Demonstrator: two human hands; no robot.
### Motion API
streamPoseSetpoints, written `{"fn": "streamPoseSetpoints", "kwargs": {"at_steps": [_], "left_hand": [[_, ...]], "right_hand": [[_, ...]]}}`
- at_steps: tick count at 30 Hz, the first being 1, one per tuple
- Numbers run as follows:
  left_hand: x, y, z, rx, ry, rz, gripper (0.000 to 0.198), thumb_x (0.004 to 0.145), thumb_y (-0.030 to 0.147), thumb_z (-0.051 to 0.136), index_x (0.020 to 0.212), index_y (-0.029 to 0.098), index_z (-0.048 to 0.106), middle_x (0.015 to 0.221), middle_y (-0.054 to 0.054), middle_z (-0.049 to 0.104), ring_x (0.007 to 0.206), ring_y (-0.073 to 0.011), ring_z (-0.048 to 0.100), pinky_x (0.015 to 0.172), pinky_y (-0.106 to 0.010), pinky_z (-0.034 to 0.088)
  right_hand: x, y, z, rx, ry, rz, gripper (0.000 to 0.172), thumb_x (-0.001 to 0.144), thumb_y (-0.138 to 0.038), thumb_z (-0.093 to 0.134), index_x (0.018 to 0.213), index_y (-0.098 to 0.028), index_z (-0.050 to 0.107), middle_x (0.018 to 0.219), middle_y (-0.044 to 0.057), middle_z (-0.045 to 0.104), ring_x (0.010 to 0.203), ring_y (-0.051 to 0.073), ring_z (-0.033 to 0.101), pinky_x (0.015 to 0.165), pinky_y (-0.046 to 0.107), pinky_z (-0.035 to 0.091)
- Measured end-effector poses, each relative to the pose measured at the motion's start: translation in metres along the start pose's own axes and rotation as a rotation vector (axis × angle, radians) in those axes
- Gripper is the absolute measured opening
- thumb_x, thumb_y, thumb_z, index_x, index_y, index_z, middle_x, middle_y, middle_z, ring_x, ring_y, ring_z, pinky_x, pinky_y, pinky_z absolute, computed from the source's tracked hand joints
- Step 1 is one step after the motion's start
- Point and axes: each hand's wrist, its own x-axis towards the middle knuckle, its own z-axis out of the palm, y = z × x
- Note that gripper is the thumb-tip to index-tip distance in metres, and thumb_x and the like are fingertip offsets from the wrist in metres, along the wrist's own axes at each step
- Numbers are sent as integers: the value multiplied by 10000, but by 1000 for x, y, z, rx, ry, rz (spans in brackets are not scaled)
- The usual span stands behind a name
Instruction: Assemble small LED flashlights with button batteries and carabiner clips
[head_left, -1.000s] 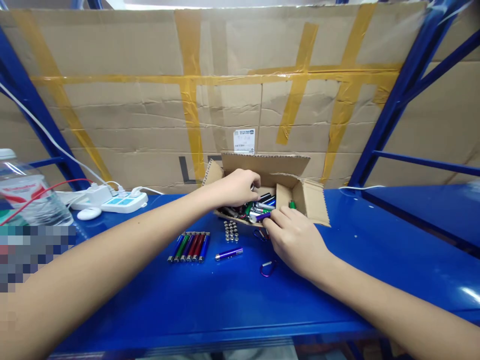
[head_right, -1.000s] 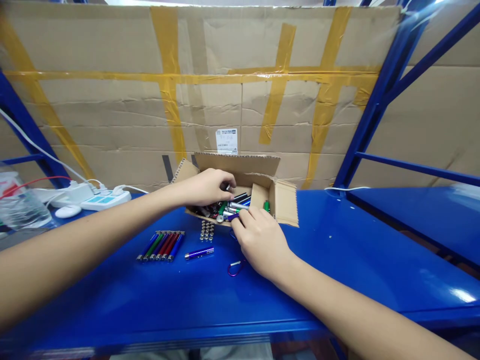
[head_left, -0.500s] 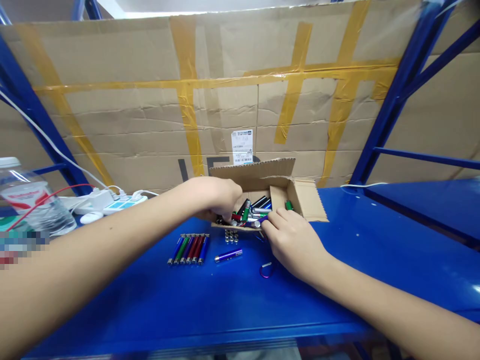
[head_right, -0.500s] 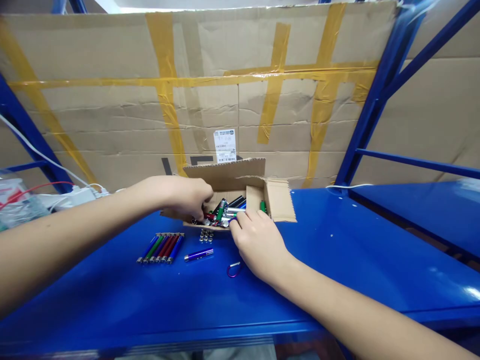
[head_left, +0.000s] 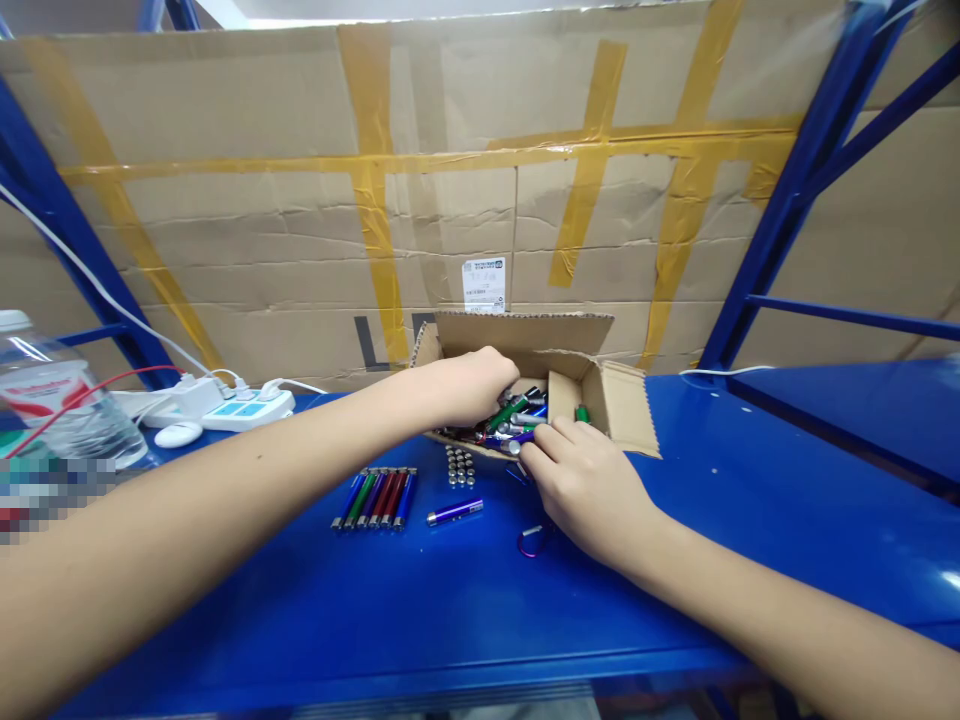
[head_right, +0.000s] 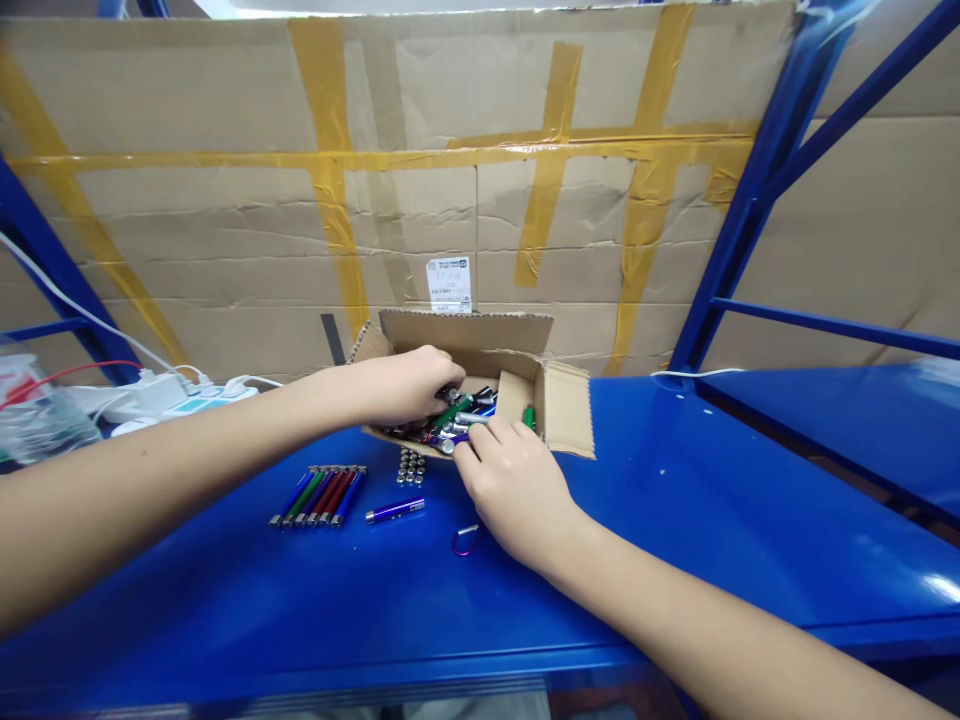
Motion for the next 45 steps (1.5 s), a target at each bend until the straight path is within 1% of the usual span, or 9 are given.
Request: {"fn": "streamPoseSetpoints", "kwargs": {"at_steps": [4,8,12,14,21,30,37,42,45], "left_hand": [[2,0,-4,-54,41,110,259,825,112,519,1055,179,618,957,-94,693,784,-189,638,676,-271,447],[-6,-9,-11,9,25,-17,356,781,142,549,1133,164,600,980,-124,687,731,-202,627,615,-287,443],[-20,-10,-22,123,-273,-194,171,653,128,617,798,168,700,667,-84,667,560,-196,587,536,-305,416],[-25,-5,-25,143,-356,-206,129,624,124,631,717,175,703,571,-68,633,524,-191,569,523,-305,409],[-25,14,-22,154,-345,-156,230,701,107,584,854,175,742,734,-84,708,544,-161,568,539,-269,420],[-15,5,-8,89,-195,-78,258,739,106,528,896,145,729,828,-128,726,601,-185,606,548,-279,414],[-6,-7,-2,-44,-29,-64,236,735,101,510,843,155,713,787,-87,718,612,-154,582,578,-269,399],[-23,-4,-16,93,-282,-52,213,676,77,535,752,143,722,697,-69,695,512,-134,519,513,-269,348],[-30,7,-23,162,-330,-32,239,691,74,540,818,135,733,730,-80,707,523,-144,534,504,-266,351]], "right_hand": [[-1,-1,0,6,3,11,173,852,-59,544,745,-152,643,748,78,599,734,216,446,668,329,308],[-2,1,1,3,3,23,165,840,-52,559,746,-154,648,739,73,602,720,217,451,665,331,314],[-2,1,0,4,-22,19,144,849,-69,565,770,-149,655,766,79,620,727,217,466,674,335,320],[-2,0,0,11,-45,17,139,855,-74,561,785,-147,657,776,81,626,734,215,475,676,337,319],[-2,0,1,7,-71,26,132,858,-73,561,802,-145,657,782,80,631,747,216,483,672,339,311],[-1,-2,-1,2,-33,20,142,858,-70,550,796,-148,650,773,81,623,749,223,475,669,341,313],[-2,-3,-1,15,-17,11,135,841,-65,570,766,-153,638,753,71,619,724,215,474,669,332,325],[-2,-3,0,-6,16,11,159,839,-46,551,762,-153,640,744,74,619,725,220,477,663,336,323],[-1,-3,-1,-14,20,9,157,844,-51,553,766,-154,642,744,75,619,733,224,482,667,340,327]]}}
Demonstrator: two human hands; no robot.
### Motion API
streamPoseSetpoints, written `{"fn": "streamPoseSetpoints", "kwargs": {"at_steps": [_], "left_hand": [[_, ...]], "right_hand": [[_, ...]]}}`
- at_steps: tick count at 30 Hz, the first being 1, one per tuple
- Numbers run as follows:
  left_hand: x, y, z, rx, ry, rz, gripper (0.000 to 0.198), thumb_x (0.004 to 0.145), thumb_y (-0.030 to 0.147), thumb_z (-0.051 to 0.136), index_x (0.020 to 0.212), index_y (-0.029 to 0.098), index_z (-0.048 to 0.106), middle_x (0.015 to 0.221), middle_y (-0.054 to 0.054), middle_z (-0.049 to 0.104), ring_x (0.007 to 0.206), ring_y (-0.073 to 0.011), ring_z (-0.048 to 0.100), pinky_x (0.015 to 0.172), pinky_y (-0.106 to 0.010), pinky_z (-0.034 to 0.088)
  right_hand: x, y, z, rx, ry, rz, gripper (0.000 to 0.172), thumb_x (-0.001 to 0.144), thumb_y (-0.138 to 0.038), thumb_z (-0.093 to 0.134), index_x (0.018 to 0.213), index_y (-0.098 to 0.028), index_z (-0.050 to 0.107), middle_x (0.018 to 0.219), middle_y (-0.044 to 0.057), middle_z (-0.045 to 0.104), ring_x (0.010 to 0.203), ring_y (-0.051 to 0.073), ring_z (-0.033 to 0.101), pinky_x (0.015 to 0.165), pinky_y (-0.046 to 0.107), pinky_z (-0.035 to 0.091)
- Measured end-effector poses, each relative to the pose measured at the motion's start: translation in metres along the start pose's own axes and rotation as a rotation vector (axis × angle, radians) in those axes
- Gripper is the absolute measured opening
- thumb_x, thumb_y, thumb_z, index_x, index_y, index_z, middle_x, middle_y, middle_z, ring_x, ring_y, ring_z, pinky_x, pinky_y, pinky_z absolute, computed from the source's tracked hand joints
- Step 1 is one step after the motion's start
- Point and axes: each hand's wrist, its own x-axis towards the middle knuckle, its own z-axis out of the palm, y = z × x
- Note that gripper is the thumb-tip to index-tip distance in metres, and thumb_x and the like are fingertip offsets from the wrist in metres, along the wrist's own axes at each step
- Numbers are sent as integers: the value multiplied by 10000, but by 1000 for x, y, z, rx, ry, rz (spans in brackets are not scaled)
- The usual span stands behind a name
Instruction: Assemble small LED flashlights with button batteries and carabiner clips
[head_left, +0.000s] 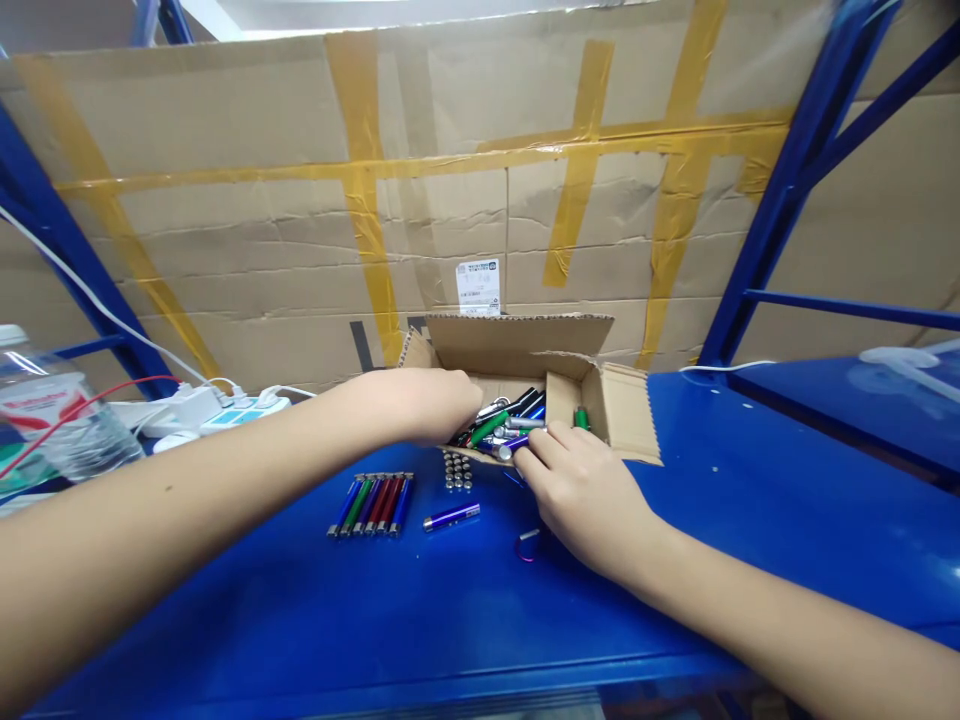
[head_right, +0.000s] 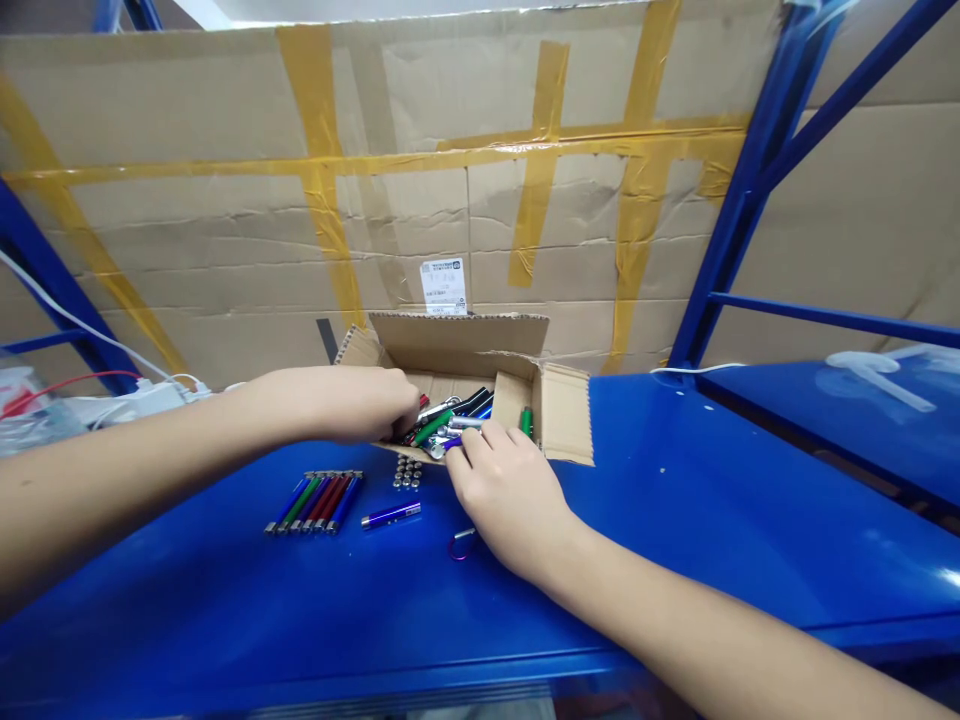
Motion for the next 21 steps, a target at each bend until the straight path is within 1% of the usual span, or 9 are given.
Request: {"fn": "streamPoseSetpoints", "kwargs": {"at_steps": [3,6,10,12,16,21], "left_hand": [[0,7,-1,41,-18,-6,261,729,70,530,877,131,736,762,-102,720,554,-168,578,518,-271,377],[4,9,2,74,7,24,249,760,80,539,903,140,734,809,-124,733,617,-196,630,563,-279,419],[7,9,4,23,-18,54,272,768,83,541,961,151,720,924,-133,737,706,-216,657,582,-281,449],[7,8,3,-16,-44,55,296,753,73,546,986,146,713,953,-129,735,710,-212,653,574,-276,450],[8,6,4,-80,-84,18,271,743,88,553,951,123,724,910,-128,738,650,-194,633,559,-271,443],[16,2,16,-153,51,-55,269,805,183,515,967,129,723,910,-140,737,637,-204,632,525,-277,422]], "right_hand": [[0,0,0,-3,-7,-2,140,847,-62,565,776,-152,646,756,75,622,736,223,481,672,341,331],[0,1,1,-5,-20,8,123,848,-72,580,787,-152,651,760,71,622,732,219,479,665,338,323],[-2,5,4,-5,-24,21,121,852,-74,583,786,-146,655,761,73,620,737,217,478,665,335,311],[-2,7,5,-2,-22,17,132,859,-71,571,788,-142,657,767,77,624,740,214,477,669,331,308],[-2,8,6,0,-26,19,137,858,-63,563,804,-140,662,775,80,632,750,213,478,679,327,307],[-2,7,6,2,-18,15,153,859,-59,546,804,-143,662,765,77,624,745,216,472,680,331,317]]}}
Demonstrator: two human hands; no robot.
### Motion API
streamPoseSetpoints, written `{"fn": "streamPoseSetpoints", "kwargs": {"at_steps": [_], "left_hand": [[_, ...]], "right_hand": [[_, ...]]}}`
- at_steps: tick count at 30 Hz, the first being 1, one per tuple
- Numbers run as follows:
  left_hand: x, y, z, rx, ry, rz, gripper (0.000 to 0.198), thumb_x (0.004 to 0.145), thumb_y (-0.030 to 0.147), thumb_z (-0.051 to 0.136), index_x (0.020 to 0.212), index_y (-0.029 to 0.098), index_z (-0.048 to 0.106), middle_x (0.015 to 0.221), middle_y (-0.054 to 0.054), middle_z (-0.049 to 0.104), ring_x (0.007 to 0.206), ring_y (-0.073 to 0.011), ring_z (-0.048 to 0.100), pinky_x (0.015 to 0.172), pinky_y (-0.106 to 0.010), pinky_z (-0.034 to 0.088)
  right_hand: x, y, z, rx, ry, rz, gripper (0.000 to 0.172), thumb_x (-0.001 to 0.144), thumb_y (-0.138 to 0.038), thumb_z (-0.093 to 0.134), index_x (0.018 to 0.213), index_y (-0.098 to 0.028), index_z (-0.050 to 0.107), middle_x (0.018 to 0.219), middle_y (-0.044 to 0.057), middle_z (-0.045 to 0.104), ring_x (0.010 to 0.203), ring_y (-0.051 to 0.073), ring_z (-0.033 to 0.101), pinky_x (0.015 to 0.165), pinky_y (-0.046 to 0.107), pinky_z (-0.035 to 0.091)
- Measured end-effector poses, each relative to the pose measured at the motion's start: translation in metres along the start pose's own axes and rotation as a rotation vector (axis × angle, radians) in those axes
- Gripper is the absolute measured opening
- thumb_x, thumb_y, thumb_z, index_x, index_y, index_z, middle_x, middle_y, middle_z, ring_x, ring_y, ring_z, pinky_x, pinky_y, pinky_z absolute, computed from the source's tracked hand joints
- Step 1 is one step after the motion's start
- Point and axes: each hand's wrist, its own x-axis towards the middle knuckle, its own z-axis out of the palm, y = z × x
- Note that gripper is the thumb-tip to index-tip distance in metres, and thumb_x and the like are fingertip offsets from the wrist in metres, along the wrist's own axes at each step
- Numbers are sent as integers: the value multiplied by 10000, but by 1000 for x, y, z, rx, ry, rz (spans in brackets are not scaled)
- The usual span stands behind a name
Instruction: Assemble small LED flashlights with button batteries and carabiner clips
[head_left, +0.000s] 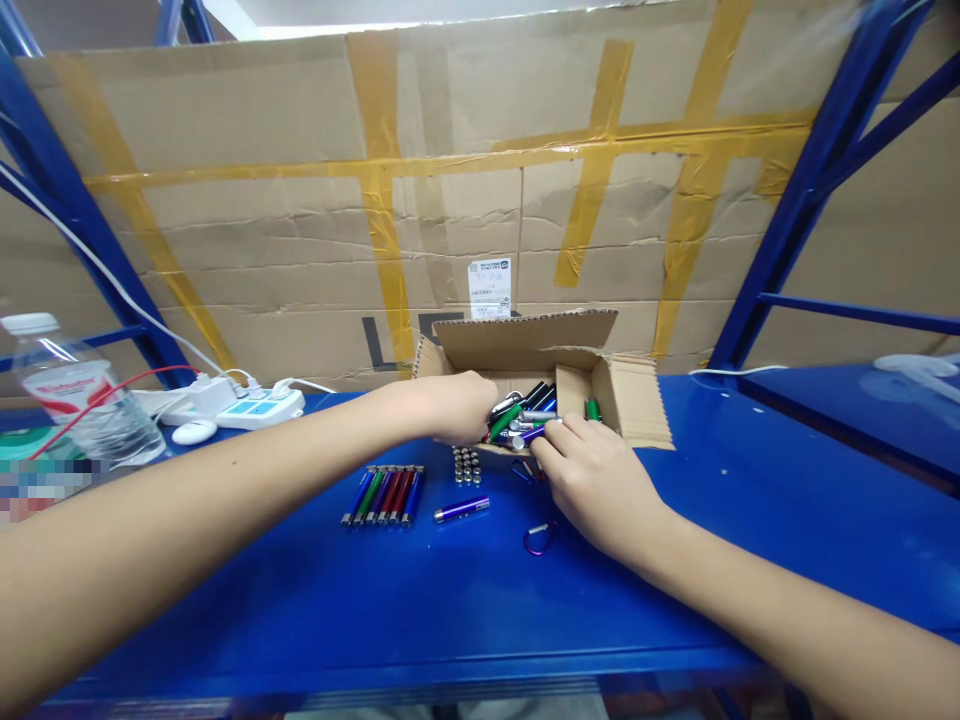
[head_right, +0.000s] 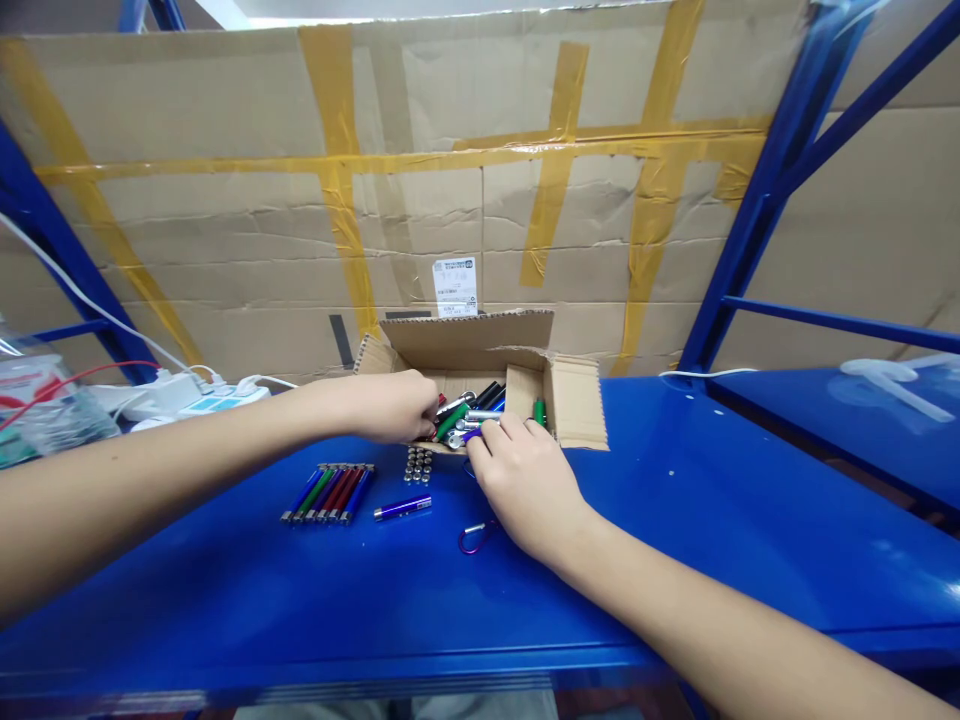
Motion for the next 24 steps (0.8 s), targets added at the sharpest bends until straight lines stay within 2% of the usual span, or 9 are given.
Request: {"fn": "streamPoseSetpoints", "kwargs": {"at_steps": [9,18,24], "left_hand": [[13,5,10,-10,69,-46,271,775,267,616,961,108,734,864,-151,740,722,-237,672,575,-287,448],[13,11,5,-28,4,-134,331,727,238,616,1005,99,728,865,-171,742,726,-251,687,577,-285,471],[14,15,3,-64,8,-172,333,755,268,604,1013,87,714,938,-201,733,821,-277,697,642,-299,501]], "right_hand": [[0,1,1,0,-3,-8,170,853,-49,530,787,-137,660,758,84,618,752,219,464,676,330,312],[0,0,0,12,-11,-6,167,845,-41,539,782,-139,659,754,77,621,748,218,470,671,329,311],[0,0,0,2,-20,0,156,847,-42,547,795,-133,663,767,81,634,748,215,481,678,330,316]]}}
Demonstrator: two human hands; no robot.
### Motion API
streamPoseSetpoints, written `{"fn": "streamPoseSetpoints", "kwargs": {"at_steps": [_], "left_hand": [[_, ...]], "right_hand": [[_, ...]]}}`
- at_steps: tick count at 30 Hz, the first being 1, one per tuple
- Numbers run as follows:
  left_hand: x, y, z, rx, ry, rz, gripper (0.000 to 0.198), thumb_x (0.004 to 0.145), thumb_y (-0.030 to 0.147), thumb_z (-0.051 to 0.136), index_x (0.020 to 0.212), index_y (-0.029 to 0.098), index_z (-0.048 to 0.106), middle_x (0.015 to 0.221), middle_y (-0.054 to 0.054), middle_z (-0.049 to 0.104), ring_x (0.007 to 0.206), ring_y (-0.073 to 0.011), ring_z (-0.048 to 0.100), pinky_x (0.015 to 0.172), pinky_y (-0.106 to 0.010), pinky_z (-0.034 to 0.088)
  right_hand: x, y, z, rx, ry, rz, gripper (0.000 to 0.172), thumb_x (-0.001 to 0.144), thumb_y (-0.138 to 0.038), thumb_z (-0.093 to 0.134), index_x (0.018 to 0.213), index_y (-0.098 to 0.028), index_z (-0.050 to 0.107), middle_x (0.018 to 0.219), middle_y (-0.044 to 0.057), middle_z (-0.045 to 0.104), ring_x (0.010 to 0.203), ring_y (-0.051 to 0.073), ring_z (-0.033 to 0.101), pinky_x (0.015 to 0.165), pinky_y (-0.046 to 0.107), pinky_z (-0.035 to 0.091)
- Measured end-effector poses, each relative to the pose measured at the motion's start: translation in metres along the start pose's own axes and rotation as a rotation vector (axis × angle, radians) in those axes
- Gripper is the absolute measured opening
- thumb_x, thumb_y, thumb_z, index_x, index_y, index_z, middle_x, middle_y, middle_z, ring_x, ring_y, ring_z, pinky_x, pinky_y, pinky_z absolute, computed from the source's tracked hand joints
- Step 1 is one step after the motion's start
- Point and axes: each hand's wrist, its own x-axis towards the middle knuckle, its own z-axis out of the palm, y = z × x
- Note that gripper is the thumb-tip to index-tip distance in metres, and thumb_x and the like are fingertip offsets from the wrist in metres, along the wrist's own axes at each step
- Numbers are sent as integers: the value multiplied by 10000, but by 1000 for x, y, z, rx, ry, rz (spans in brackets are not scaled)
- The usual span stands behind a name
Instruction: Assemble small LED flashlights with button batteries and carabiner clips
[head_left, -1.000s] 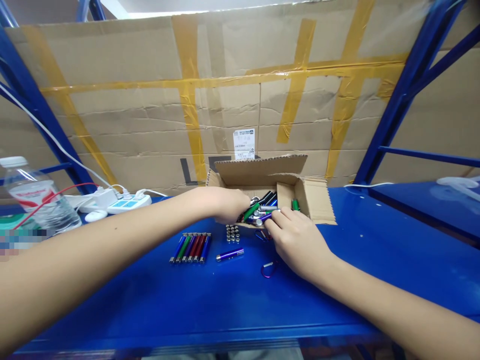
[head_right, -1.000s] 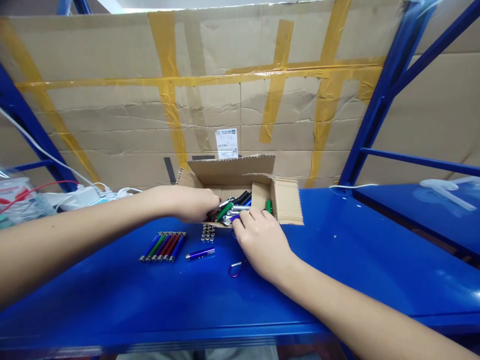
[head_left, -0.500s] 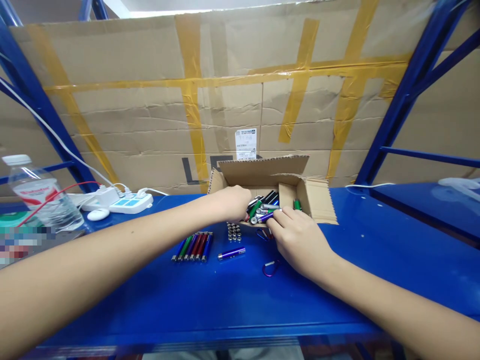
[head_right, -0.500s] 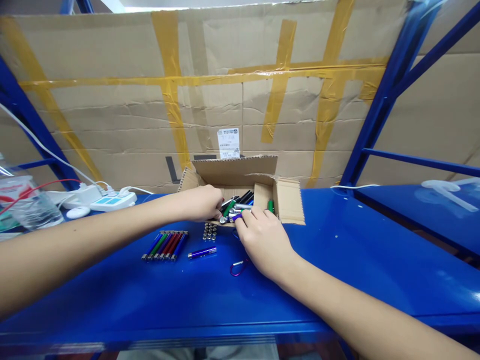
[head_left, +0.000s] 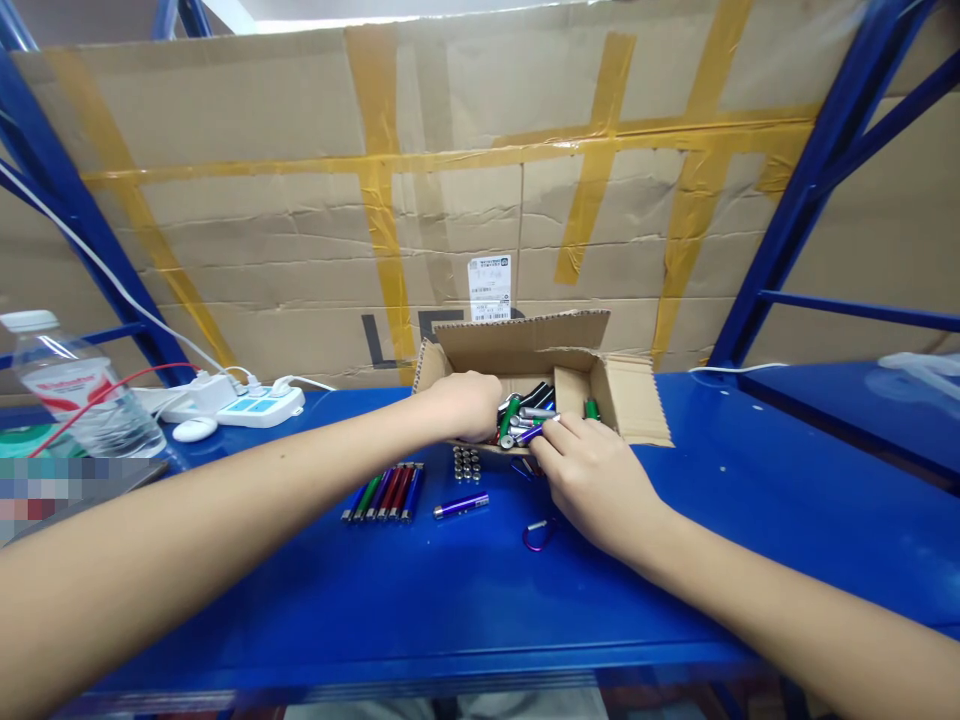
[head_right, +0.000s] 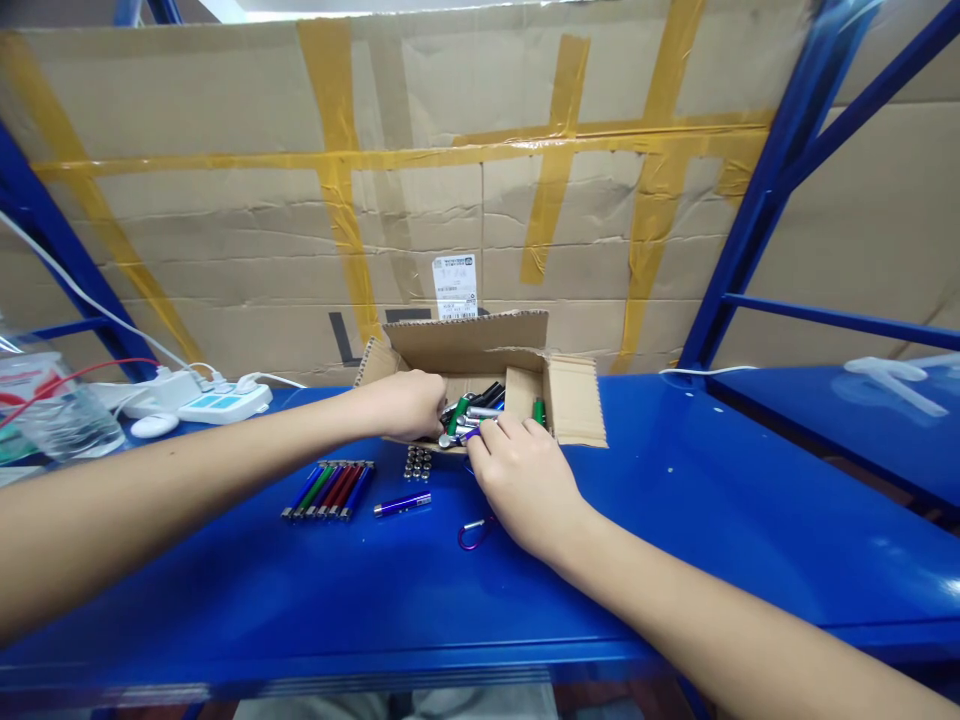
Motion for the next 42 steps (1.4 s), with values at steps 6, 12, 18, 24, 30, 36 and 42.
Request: {"fn": "streamPoseSetpoints", "kwargs": {"at_steps": [6,12,18,24,30,36,42], "left_hand": [[3,5,5,-12,46,-40,328,770,257,605,1047,116,709,939,-193,734,868,-281,696,687,-305,510],[-3,4,-4,28,-91,52,294,726,140,565,969,99,726,873,-152,740,736,-234,676,595,-274,458],[-2,-5,-2,-30,-71,72,278,699,114,550,916,121,724,897,-113,740,739,-201,647,568,-256,427],[-8,-7,-5,-6,-156,82,331,672,97,551,960,117,713,921,-111,738,712,-188,625,553,-251,412],[-16,-11,-3,-82,-52,92,343,686,90,559,991,150,706,929,-89,736,750,-187,629,596,-248,425],[-17,-9,1,-100,1,65,270,718,90,548,910,146,729,868,-96,734,712,-178,637,596,-245,431],[-24,-1,-4,-54,-38,9,265,777,258,575,973,137,706,891,-117,732,721,-192,645,581,-247,434]], "right_hand": [[0,0,2,-9,7,-4,150,846,-46,547,795,-124,665,770,86,641,755,223,497,676,337,316],[0,0,2,1,-35,24,126,833,-51,575,828,-128,674,797,83,650,781,232,518,685,335,322],[-1,2,2,9,-37,18,134,851,-63,562,834,-135,674,798,80,647,779,225,514,696,334,325],[-1,1,2,27,-55,27,156,844,-41,545,863,-130,672,828,89,653,806,227,514,718,333,338],[-1,2,3,11,-38,28,155,861,-60,543,864,-138,678,817,88,651,782,223,505,708,333,337],[0,2,4,13,-21,27,173,860,-47,527,843,-136,674,792,84,640,774,225,501,699,334,336],[-1,3,4,31,-46,35,174,845,-37,534,876,-132,676,828,88,651,801,224,510,716,331,336]]}}
